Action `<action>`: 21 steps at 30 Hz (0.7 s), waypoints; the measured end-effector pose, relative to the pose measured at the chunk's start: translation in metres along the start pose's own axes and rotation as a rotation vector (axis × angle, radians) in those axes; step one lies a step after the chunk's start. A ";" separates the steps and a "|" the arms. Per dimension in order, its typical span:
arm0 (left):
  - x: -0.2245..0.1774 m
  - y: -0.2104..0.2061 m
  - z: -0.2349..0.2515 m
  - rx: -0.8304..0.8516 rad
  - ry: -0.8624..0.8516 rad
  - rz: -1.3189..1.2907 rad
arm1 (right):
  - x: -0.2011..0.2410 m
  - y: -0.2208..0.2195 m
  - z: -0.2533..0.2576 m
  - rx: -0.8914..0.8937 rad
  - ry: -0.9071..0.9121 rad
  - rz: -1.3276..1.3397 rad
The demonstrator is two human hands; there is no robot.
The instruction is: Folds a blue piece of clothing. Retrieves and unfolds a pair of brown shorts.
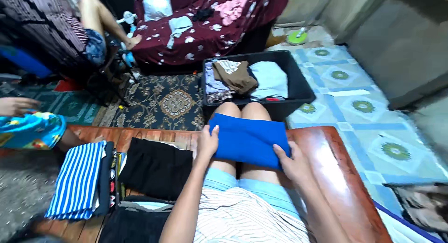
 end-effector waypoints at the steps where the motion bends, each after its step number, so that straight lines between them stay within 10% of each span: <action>1: 0.001 -0.001 0.002 0.010 -0.003 -0.033 | -0.001 -0.001 0.003 0.004 0.017 0.016; 11: -0.021 0.141 -0.074 -0.158 -0.054 -0.039 | 0.106 -0.071 -0.010 0.258 0.101 0.362; 21: 0.041 0.359 -0.214 -1.105 0.001 -0.375 | 0.398 -0.287 -0.062 0.899 0.806 0.338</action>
Point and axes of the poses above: each hand's wrist, its own z-axis towards the middle knuckle, its own y-axis out of the back of the hand, x = y × z, the point moved 7 cm from there along z, towards the middle knuckle, and after that the axes turned 1 degree about z, right-handed, at the moved point
